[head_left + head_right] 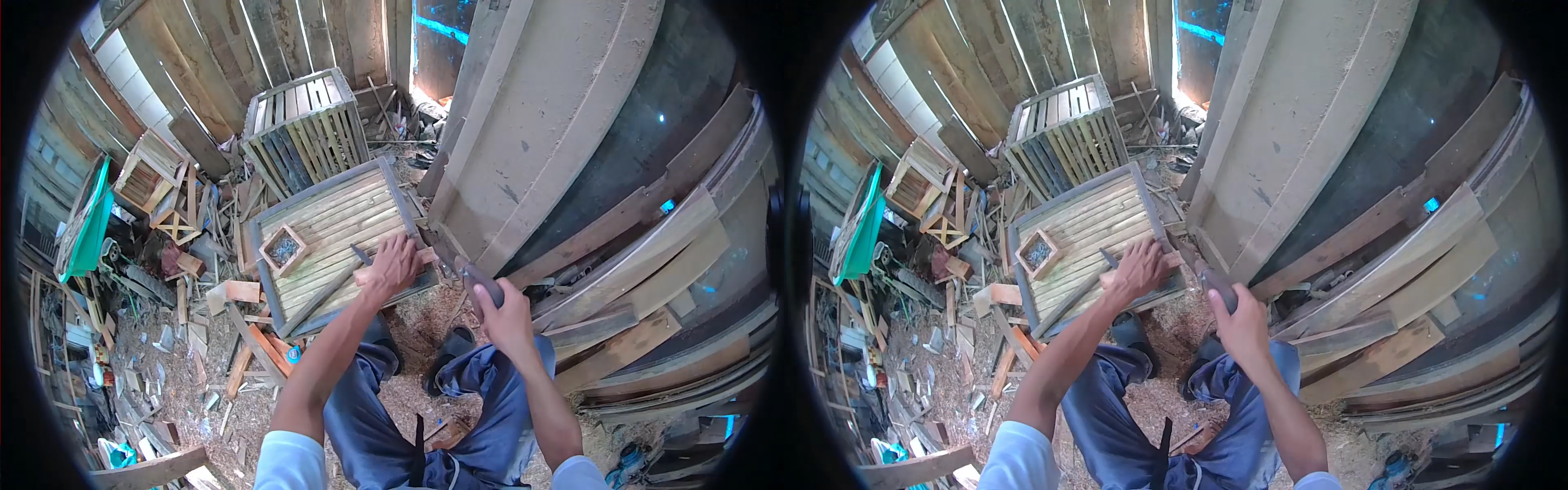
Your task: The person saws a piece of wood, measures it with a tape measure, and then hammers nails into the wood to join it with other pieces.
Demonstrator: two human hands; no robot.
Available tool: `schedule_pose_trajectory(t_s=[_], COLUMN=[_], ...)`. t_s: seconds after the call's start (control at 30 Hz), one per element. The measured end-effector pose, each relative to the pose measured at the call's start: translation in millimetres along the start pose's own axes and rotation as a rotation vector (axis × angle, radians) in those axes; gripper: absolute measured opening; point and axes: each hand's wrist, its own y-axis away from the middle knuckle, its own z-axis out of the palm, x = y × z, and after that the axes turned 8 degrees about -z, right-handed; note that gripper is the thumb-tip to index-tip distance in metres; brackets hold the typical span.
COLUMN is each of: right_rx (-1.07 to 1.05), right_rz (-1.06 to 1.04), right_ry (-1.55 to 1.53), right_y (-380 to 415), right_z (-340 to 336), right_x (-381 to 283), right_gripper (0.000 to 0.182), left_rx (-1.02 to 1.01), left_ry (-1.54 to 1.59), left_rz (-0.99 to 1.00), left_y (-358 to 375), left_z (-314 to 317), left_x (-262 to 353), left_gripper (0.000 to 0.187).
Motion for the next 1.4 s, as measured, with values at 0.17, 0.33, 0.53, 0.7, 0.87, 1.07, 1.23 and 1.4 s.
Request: schedule_pose_trajectory(t_s=[0.17,0.33,0.53,0.7,0.87,1.07,1.23,1.4], right_rx=[0.096,0.166,0.186,0.134,0.162,0.195,0.07,-0.018], right_rz=[-0.118,-0.183,-0.197,-0.073,-0.129,-0.354,-0.343,-0.232], right_ry=[0.055,-0.015,-0.097,-0.191,-0.169,-0.078,-0.135,-0.042], right_y=[-2,12,15,20,26,49,54,53], right_z=[15,16,15,4,0,-14,-5,17], right_x=[23,32,41,34,36,30,25,27], right_gripper=[0.032,0.033,0.032,0.033,0.033,0.031,0.032,0.037], left_rx=[-0.078,-0.125,-0.188,-0.246,-0.125,0.088,0.348,0.311], left_ry=[-0.007,-0.021,0.076,0.148,0.204,0.241,0.239,0.2], left_rz=[-0.014,-0.081,-0.026,0.028,0.009,-0.135,-0.204,-0.19], left_y=[18,18,11,6,14,36,47,61], left_z=[-14,-15,-24,-42,-40,-69,-107,-93], left_x=[0,6,2,-1,-3,17,18,-1], left_gripper=[0.045,0.032,0.022,0.022,0.022,0.04,0.045,0.048])
